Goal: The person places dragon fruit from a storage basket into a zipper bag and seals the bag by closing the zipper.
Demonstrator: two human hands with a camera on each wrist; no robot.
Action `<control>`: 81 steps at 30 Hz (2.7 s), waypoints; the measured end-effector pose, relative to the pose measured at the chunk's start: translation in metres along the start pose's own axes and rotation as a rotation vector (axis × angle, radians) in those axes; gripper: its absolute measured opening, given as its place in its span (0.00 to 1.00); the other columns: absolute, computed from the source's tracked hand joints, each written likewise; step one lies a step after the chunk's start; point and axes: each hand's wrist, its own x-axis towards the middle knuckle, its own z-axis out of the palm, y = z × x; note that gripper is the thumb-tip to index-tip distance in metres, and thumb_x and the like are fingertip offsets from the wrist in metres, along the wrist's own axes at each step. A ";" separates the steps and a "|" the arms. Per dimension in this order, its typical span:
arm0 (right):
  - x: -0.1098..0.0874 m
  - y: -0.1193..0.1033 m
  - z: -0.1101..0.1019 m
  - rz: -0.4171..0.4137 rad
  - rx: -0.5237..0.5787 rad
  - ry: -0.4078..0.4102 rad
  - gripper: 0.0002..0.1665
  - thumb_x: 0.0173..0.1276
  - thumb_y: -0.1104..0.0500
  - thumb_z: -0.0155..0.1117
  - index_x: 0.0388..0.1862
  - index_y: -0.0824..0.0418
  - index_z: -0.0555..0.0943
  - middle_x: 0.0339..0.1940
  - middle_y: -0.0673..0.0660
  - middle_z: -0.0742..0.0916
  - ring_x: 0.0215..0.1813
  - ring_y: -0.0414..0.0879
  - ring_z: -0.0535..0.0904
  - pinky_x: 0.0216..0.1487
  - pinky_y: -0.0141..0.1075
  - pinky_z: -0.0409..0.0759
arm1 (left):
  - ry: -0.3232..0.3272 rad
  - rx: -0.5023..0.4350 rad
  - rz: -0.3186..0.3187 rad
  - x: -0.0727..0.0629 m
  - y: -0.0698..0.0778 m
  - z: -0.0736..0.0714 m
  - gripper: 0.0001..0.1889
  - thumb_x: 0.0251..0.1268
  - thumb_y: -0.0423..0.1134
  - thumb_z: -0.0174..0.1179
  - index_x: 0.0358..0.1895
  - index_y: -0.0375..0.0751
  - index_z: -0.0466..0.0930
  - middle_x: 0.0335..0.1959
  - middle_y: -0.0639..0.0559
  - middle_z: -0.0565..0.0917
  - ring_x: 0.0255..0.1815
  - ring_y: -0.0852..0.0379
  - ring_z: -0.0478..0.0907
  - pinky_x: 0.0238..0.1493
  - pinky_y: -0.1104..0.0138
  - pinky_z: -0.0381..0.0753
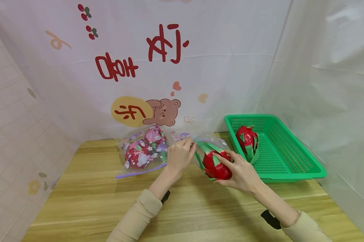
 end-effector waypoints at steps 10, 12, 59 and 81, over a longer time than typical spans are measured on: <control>0.001 -0.017 0.019 -0.011 -0.046 -0.011 0.51 0.33 0.35 0.80 0.59 0.50 0.77 0.50 0.61 0.81 0.47 0.54 0.79 0.28 0.41 0.84 | 0.039 0.052 0.116 -0.006 0.005 0.008 0.07 0.58 0.39 0.65 0.25 0.44 0.79 0.14 0.56 0.81 0.07 0.66 0.59 0.10 0.78 0.53; 0.001 -0.019 0.023 0.005 -0.043 -0.009 0.50 0.33 0.36 0.80 0.59 0.51 0.78 0.50 0.61 0.81 0.46 0.54 0.79 0.27 0.41 0.84 | 0.032 0.038 0.125 -0.009 0.005 0.008 0.07 0.58 0.39 0.65 0.25 0.44 0.80 0.13 0.57 0.81 0.07 0.66 0.60 0.10 0.78 0.52; -0.022 -0.033 0.055 -0.145 -0.371 0.072 0.16 0.61 0.63 0.64 0.49 0.60 0.83 0.53 0.63 0.84 0.53 0.63 0.80 0.19 0.39 0.81 | -0.220 -0.138 0.048 -0.033 -0.002 0.005 0.04 0.63 0.36 0.60 0.32 0.42 0.82 0.18 0.56 0.83 0.13 0.66 0.66 0.15 0.78 0.59; -0.006 -0.022 0.071 -0.125 -0.462 0.023 0.22 0.71 0.68 0.41 0.57 0.61 0.79 0.55 0.64 0.83 0.46 0.61 0.81 0.17 0.38 0.79 | -0.198 -0.091 0.061 -0.024 0.000 0.003 0.06 0.63 0.39 0.60 0.31 0.42 0.82 0.18 0.55 0.84 0.13 0.63 0.71 0.14 0.75 0.63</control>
